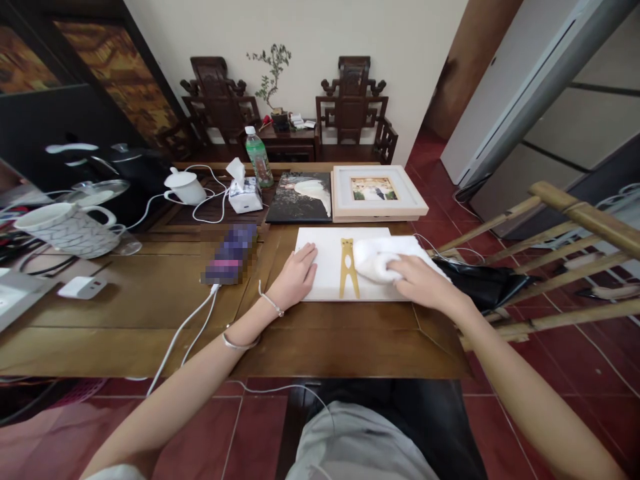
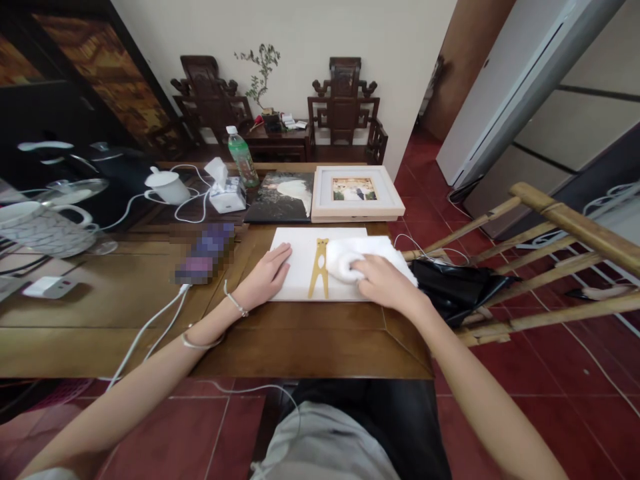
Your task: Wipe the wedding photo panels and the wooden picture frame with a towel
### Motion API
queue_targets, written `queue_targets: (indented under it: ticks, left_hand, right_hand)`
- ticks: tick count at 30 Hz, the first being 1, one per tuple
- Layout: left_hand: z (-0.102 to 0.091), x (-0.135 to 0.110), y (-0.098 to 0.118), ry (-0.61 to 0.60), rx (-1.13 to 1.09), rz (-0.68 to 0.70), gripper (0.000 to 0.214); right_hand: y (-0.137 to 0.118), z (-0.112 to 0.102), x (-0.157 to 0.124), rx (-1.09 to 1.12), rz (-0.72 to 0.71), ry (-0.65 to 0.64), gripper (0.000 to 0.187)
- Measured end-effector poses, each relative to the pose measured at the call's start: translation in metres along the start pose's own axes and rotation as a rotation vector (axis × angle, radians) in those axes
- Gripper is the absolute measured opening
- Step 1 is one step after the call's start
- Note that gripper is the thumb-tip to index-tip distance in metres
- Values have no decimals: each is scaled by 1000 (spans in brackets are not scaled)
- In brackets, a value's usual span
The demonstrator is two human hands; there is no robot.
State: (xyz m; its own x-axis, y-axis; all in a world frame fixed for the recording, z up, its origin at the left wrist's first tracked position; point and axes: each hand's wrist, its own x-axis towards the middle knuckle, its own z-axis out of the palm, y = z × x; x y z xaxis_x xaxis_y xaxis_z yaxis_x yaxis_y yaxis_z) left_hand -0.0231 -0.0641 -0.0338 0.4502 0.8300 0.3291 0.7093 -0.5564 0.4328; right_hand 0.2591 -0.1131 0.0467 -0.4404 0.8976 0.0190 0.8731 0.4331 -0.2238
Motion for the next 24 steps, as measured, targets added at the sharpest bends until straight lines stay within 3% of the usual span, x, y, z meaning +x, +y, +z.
queue_targets:
  ticks: [4,7,10,13,19,21,24]
  left_hand:
    - [1,0,-2,7,-28,-2,41]
    - [1,0,-3,7,-32,5,40]
    - [1,-1,-3,-8,-11,5,41]
    - [1,-1,-2,-21,12,-1,42]
    - [4,-1,-2,-6,24,-21,42]
    - [5,-1,-2,2,20,-26,42]
    - [6,-1,-2,11,14,-43,43]
  right_hand:
    - [21,-6,55,5,28,38,34]
    - [26,-4,68,-19,32,65,34]
    - [17,6,51,-37,-20,96,35]
    - [0,17,12,-53,-88,110,33]
    - [-24,10,-63,34,-142,-39,35]
    - [-23,3,-69,91,-74,-60,37]
    - [-17,-5,-50,165,80,6,36]
